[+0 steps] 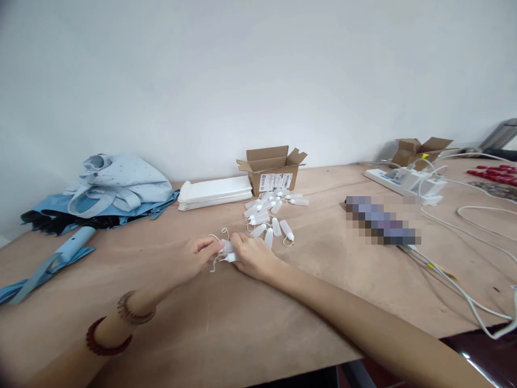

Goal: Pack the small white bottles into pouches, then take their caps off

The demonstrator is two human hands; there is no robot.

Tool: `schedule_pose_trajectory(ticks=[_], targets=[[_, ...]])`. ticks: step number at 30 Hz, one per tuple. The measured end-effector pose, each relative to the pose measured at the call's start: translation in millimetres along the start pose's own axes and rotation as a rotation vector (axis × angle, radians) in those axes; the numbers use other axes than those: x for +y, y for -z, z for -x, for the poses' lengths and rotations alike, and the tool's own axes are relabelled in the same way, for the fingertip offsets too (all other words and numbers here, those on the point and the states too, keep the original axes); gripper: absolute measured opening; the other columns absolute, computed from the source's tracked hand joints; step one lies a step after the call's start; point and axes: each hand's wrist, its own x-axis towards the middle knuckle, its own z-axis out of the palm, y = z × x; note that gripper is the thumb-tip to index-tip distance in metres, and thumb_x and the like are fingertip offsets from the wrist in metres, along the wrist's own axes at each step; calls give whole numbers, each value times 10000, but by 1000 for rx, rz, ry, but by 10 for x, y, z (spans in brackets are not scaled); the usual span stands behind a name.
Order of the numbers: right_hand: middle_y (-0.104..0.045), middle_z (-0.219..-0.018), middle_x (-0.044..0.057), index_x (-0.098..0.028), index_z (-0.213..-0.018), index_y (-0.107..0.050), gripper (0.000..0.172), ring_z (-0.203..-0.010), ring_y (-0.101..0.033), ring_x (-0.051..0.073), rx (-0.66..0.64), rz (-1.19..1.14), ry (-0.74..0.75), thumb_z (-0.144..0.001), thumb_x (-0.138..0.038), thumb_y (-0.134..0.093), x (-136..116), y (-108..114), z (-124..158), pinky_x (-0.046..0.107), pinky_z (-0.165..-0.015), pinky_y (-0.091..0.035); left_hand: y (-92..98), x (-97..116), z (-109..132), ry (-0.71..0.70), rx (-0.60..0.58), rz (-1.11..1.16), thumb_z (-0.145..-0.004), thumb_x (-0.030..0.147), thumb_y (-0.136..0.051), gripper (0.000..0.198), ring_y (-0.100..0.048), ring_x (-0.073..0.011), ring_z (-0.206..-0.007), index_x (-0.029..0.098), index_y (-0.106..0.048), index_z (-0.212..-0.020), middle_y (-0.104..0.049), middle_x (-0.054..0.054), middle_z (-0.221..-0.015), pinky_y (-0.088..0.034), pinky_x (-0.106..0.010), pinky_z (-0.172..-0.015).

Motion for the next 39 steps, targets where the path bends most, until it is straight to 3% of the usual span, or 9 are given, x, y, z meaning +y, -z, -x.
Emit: schedule_pose_trajectory(ticks=[3,6,9,18,26,31,35,37,39], targets=[[-636,-957,109,-147,-998,-479,219,-865,-607,233,0,2,-6,-794,-197,-541,2,-6,-5,284,-638,-395,3,-43,-22,100,-47,79,-819,544,-449,424,-307,-88,-449,172,-555,-645,-390,45,-506,-217,-223,-431],[-636,-975,110,-148,-1018,-478,223,-885,-606,230,3,-8,-6,-807,-200,-529,7,-7,-4,283,-650,-399,15,-84,-37,11,26,44,-778,528,-535,356,-361,-92,-497,177,-590,-752,-465,38,-568,-248,-210,-453],[-633,-986,121,-134,-1032,-481,244,-885,-609,239,2,0,0,-803,-198,-534,5,-6,1,286,-639,-396,6,-101,-46,-29,1,71,-809,501,-496,357,-343,-86,-498,176,-537,-669,-423,44,-557,-253,-206,-464],[-633,-999,124,-126,-1041,-485,259,-874,-602,234,-2,26,6,-797,-198,-534,-6,2,15,283,-626,-383,-23,-100,-52,340,-186,534,-778,559,-516,412,-145,-35,-361,175,-469,-635,-243,104,-467,-69,-211,-384],[-637,-975,106,-133,-992,-494,198,-858,-601,223,3,43,-24,-804,-192,-511,0,0,14,274,-609,-354,-80,-96,-16,186,-34,388,-785,505,-563,385,-229,-23,-384,150,-509,-645,-306,88,-480,-132,-165,-376],[-648,-931,106,-140,-981,-497,195,-808,-607,218,29,28,-98,-812,-231,-529,49,23,9,267,-592,-320,13,-104,-39,349,-193,774,-810,389,-523,306,-149,-9,-342,140,-512,-632,-280,97,-475,-89,-174,-352],[-658,-882,86,-159,-963,-496,194,-744,-609,203,65,-27,-189,-842,-309,-517,102,39,5,256,-557,-282,111,-99,-55,332,-172,1064,-787,348,-469,242,-246,-24,-360,149,-528,-664,-452,36,-577,-111,-174,-340],[-659,-861,75,-164,-956,-493,188,-731,-608,193,70,-58,-205,-838,-307,-524,115,41,0,248,-551,-274,111,-73,-25,282,-122,955,-799,394,-477,303,-253,-32,-369,151,-531,-628,-451,32,-562,-117,-177,-346],[-659,-867,73,-164,-946,-492,178,-739,-609,190,73,-78,-208,-827,-290,-535,118,44,-5,243,-555,-275,69,-43,29,181,-28,637,-813,432,-512,383,-243,-37,-371,149,-527,-555,-367,51,-473,-158,-183,-364]])
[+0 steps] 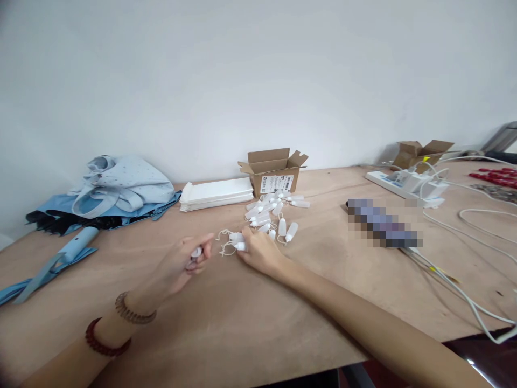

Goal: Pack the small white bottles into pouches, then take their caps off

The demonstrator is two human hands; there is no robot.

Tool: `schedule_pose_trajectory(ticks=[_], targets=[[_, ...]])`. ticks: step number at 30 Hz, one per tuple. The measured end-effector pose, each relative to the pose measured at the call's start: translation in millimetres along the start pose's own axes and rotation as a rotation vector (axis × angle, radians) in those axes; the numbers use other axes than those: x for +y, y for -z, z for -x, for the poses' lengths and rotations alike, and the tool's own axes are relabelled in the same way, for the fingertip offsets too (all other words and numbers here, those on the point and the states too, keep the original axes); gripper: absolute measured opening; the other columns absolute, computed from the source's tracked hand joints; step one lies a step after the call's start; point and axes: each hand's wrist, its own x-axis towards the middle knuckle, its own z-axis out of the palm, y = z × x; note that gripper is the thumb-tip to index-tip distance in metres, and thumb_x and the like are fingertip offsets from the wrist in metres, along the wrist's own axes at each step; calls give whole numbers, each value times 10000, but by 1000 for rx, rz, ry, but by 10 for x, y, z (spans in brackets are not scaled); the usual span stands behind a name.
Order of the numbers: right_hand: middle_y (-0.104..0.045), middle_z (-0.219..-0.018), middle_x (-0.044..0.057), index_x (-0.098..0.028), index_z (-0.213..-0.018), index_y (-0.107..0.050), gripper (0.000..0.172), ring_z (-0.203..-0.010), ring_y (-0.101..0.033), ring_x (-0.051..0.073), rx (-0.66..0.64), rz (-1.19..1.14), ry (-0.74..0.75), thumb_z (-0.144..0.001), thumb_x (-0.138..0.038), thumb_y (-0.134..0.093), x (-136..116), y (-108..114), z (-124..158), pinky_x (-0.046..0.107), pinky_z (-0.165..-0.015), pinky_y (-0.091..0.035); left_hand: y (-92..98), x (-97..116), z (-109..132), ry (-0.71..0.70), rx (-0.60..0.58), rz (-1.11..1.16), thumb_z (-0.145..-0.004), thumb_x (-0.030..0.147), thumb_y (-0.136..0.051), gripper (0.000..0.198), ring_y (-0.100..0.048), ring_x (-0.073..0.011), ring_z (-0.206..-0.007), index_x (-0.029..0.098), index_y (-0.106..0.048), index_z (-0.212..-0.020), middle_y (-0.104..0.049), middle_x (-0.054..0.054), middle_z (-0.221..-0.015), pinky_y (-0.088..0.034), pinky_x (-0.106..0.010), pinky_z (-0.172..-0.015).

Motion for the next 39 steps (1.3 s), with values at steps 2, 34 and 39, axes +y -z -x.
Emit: schedule_pose_trajectory(ticks=[2,34,39], targets=[[-661,-891,81,-164,-940,-490,174,-757,-611,193,-6,-11,3,-823,-283,-539,-7,5,-5,243,-564,-279,-62,-43,50,-246,94,-415,-826,418,-538,352,-340,-58,-409,151,-600,-605,-402,41,-463,-256,-191,-416],[-598,-987,146,-94,-1148,-450,324,-897,-583,250,146,122,311,-833,-155,-493,-18,-114,51,351,-701,-476,-317,-200,55,115,9,-164,-765,523,-574,368,-241,-34,-386,158,-547,-792,-393,77,-489,-132,-175,-377],[-597,-959,144,-88,-1130,-471,299,-880,-576,250,146,143,323,-837,-144,-468,-44,-107,56,341,-689,-471,-330,-183,59,165,-75,-44,-753,488,-593,343,-216,-16,-365,151,-529,-734,-411,75,-476,-110,-177,-376]])
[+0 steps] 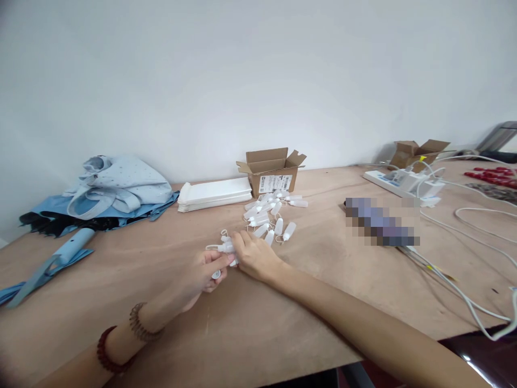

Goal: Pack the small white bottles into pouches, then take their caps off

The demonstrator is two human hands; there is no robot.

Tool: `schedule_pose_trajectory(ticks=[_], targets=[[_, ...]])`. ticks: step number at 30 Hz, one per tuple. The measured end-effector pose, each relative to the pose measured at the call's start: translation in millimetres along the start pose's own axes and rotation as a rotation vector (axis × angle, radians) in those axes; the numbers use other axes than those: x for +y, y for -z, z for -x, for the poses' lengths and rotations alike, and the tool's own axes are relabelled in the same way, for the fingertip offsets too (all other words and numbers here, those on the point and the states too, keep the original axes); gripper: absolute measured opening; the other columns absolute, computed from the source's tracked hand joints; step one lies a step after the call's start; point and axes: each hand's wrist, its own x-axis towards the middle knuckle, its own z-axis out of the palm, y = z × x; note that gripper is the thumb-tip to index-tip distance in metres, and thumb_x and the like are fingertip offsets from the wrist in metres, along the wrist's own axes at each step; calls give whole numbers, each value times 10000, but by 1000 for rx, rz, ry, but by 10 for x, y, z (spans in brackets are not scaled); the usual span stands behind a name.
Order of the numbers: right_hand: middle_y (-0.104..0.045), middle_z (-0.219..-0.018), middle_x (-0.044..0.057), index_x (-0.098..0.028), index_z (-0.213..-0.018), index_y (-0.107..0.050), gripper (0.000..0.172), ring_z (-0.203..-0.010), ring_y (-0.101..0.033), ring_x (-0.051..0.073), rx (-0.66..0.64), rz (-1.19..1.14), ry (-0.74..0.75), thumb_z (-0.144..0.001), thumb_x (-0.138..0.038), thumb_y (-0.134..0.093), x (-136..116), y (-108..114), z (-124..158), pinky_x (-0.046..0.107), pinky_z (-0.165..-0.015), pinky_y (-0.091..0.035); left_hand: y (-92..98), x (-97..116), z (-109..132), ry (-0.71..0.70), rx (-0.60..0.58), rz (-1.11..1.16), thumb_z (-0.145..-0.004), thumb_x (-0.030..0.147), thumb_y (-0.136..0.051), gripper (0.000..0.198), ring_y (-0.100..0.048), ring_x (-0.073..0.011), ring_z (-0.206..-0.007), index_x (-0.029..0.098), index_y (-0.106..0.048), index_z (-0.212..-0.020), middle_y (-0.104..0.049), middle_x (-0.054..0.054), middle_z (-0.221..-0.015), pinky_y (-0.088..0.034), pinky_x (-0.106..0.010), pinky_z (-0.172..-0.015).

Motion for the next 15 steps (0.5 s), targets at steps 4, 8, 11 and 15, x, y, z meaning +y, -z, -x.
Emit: schedule_pose_trajectory(ticks=[4,8,11,15], targets=[[-589,-888,132,-73,-1128,-477,273,-834,-567,244,37,88,73,-871,-123,-399,-15,35,-6,331,-668,-465,19,40,-7,251,-195,207,-805,430,-481,295,-156,-15,-340,149,-531,-730,-333,93,-442,-66,-190,-372],[-585,-892,126,-81,-1120,-484,275,-827,-561,244,15,154,74,-864,-178,-453,-4,57,-5,315,-640,-460,21,55,5,186,-166,188,-807,441,-514,306,-174,-10,-336,138,-559,-791,-349,91,-464,-51,-193,-368],[-580,-906,134,-61,-1131,-471,324,-844,-559,253,12,130,66,-843,-204,-507,-1,34,-2,321,-643,-460,-6,33,14,104,-148,187,-772,465,-590,323,-185,-4,-340,145,-538,-773,-355,96,-472,-56,-186,-367],[-582,-885,129,-67,-1113,-475,273,-835,-558,252,10,100,46,-852,-143,-449,-10,1,-8,325,-642,-456,-33,-1,-13,147,-136,259,-778,445,-585,310,-196,-5,-338,152,-502,-722,-354,95,-466,-66,-178,-363]])
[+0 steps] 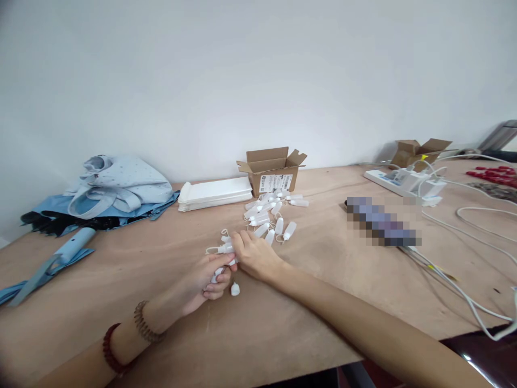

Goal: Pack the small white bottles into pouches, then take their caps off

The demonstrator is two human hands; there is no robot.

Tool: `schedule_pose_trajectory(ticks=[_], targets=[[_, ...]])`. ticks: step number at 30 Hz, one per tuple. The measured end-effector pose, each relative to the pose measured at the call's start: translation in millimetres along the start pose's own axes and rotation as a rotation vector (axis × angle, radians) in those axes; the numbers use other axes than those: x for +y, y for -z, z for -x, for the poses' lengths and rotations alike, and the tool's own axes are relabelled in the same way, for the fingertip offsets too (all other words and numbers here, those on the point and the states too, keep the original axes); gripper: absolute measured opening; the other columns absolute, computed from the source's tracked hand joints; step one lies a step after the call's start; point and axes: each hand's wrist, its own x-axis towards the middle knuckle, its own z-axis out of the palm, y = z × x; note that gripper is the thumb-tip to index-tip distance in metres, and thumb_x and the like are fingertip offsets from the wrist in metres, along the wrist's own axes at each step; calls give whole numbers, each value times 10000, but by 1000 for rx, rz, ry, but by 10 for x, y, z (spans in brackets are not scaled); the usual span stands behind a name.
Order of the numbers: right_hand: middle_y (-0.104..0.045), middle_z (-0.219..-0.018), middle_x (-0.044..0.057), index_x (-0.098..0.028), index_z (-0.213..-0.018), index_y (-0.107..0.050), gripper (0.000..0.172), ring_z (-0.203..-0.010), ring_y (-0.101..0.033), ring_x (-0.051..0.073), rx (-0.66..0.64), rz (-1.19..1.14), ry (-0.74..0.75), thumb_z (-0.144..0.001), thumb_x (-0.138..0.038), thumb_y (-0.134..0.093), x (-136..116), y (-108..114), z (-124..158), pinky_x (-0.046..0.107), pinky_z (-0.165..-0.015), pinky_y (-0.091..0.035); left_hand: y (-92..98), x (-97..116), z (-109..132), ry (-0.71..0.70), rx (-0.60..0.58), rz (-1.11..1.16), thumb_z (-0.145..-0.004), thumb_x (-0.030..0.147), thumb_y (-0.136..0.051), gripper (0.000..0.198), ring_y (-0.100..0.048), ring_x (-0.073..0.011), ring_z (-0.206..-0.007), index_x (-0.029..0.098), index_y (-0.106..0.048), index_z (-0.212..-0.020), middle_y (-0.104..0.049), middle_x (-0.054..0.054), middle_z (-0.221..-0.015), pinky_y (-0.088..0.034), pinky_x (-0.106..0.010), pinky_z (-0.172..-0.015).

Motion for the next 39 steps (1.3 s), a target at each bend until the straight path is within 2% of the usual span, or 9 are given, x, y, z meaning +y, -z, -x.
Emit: schedule_pose_trajectory(ticks=[7,9,13,18,21,24,30,34,39], targets=[[-602,-1030,168,-81,-1125,-482,349,-957,-566,264,-69,-60,-220,-786,-38,-409,149,60,-36,351,-752,-459,62,81,29,33,-24,-14,-855,443,-406,323,-145,-29,-370,168,-479,-702,-297,88,-517,-93,-193,-371],[-599,-1071,174,-81,-1158,-471,389,-988,-564,263,-61,-89,-250,-775,-38,-419,189,82,-36,356,-781,-456,60,41,48,-144,86,-298,-867,411,-377,321,-244,-48,-408,166,-508,-705,-373,53,-577,-158,-201,-389],[-607,-1085,169,-97,-1168,-475,413,-997,-570,263,-61,-122,-286,-758,-48,-452,184,108,-34,356,-799,-447,-22,-158,57,-627,228,-1214,-884,330,-400,273,-491,-129,-634,170,-543,-715,-540,-32,-761,-326,-241,-518],[-613,-1088,170,-80,-1183,-467,400,-978,-588,264,-88,-139,-324,-784,-88,-468,141,94,-33,336,-784,-442,-137,-354,8,-764,155,-1838,-885,284,-430,204,-533,-164,-572,159,-575,-813,-605,-80,-782,-282,-258,-453],[-610,-1113,158,-99,-1190,-464,391,-983,-586,262,-51,-183,-342,-802,-137,-490,168,71,-18,338,-795,-435,-61,-352,-36,-809,144,-1892,-882,258,-430,217,-535,-166,-531,151,-573,-760,-609,-84,-718,-277,-266,-442],[-599,-1154,145,-132,-1185,-464,381,-987,-578,260,-1,-232,-369,-809,-175,-509,235,65,4,344,-798,-428,213,-224,-100,-831,213,-1833,-867,264,-446,226,-534,-160,-527,158,-558,-701,-594,-73,-668,-288,-263,-456],[-603,-1140,129,-149,-1178,-467,375,-991,-562,246,42,-263,-391,-812,-194,-532,343,81,-72,324,-803,-404,992,341,-373,-549,682,-1680,-886,328,-416,261,-564,-196,-612,157,-559,-749,-608,-85,-683,-324,-267,-540],[-640,-1034,103,-151,-1138,-485,335,-929,-581,229,30,-293,-392,-821,-245,-547,307,112,-285,283,-741,-388,1205,534,-585,-582,704,-1667,-894,309,-388,262,-574,-210,-710,150,-551,-764,-618,-107,-795,-361,-283,-606],[-632,-772,29,-169,-914,-537,208,-687,-565,175,33,-424,-461,-772,-305,-605,240,166,-499,233,-587,-348,1236,479,-649,-686,670,-1649,-847,301,-468,165,-534,-229,-906,163,-558,-857,-576,-94,-942,-401,-320,-778]])
